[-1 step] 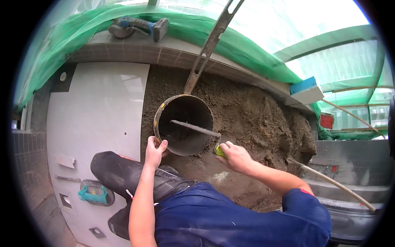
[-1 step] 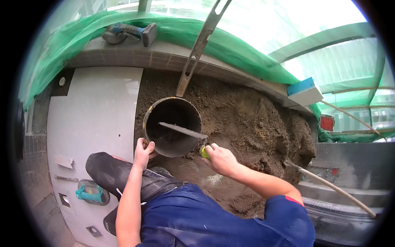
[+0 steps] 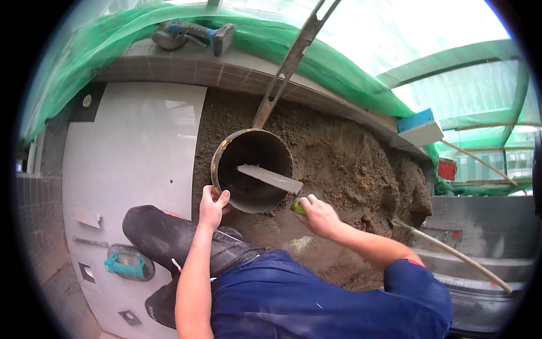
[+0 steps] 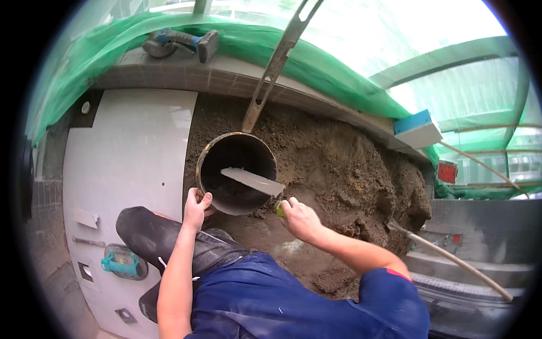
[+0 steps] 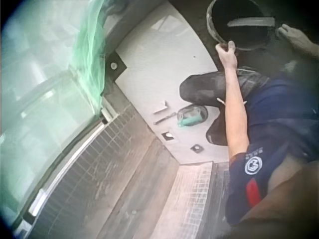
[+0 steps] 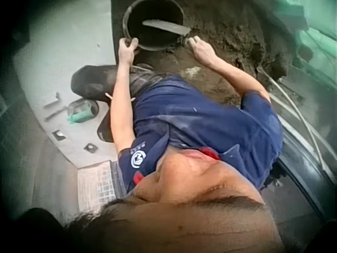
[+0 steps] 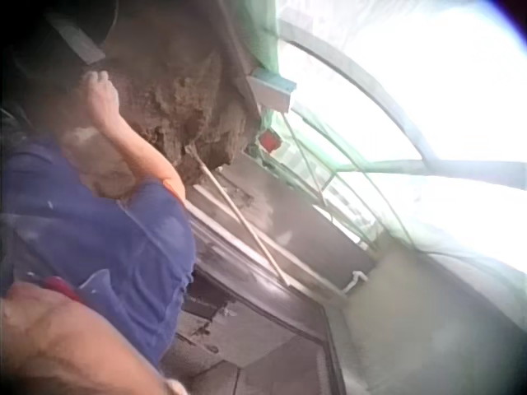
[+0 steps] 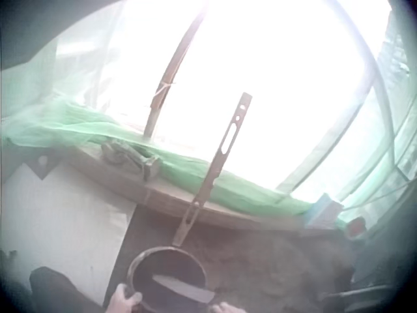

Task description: The person applies mortar around a floor drain with a trowel, positions a drain cover, and places surrounding tile segments, securing them with a hammer.

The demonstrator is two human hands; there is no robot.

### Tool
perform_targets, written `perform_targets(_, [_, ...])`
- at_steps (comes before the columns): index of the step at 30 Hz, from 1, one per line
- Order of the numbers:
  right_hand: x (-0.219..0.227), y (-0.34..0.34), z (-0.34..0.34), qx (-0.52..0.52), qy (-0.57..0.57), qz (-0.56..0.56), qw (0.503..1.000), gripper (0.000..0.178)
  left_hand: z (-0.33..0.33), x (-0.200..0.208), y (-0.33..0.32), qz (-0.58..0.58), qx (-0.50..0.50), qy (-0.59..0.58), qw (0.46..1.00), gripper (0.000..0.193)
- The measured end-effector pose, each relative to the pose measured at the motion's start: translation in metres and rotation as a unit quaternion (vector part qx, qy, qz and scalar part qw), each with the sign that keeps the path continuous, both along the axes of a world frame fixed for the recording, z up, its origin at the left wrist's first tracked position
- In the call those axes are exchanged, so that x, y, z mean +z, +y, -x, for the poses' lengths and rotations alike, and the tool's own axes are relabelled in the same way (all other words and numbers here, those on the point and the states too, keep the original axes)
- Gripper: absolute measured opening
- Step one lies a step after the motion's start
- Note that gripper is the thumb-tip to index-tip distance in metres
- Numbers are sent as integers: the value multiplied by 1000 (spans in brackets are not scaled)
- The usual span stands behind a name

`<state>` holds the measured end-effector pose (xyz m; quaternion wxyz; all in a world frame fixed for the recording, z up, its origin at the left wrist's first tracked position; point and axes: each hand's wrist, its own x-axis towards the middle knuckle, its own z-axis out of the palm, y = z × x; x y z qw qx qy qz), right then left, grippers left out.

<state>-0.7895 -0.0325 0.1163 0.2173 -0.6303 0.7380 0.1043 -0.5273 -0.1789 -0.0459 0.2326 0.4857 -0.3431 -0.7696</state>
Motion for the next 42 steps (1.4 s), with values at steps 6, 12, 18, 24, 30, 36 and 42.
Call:
perform_targets(6, [-99, 52, 32, -70, 52, -41, 995, 27, 6, 4, 4, 36, 5, -64, 997, 41])
perform_targets(12, [-88, 114, 109, -31, 64, -20, 997, 27, 10, -3, 7, 35, 50, -51, 997, 40])
perform_targets(18, [-3, 123, 125, -79, 41, -51, 995, 40, 2, -7, 4, 52, 27, -58, 997, 46])
perform_targets(24, [14, 13, 45, -228, -198, -87, 949, 37, 5, -15, 3, 37, 25, -58, 997, 51])
perform_targets(30, [-19, 28, 48, -289, -276, -98, 911, 46, 15, -15, 3, 85, 9, -110, 990, 55])
perform_targets(36, [75, 30, 84, -264, -39, -225, 937, 59, 7, -17, 6, 74, 9, -100, 992, 57])
perform_targets(42, [127, -61, 81, -6, 77, -172, 982, 61, 6, -18, 2, 86, -21, -100, 991, 67])
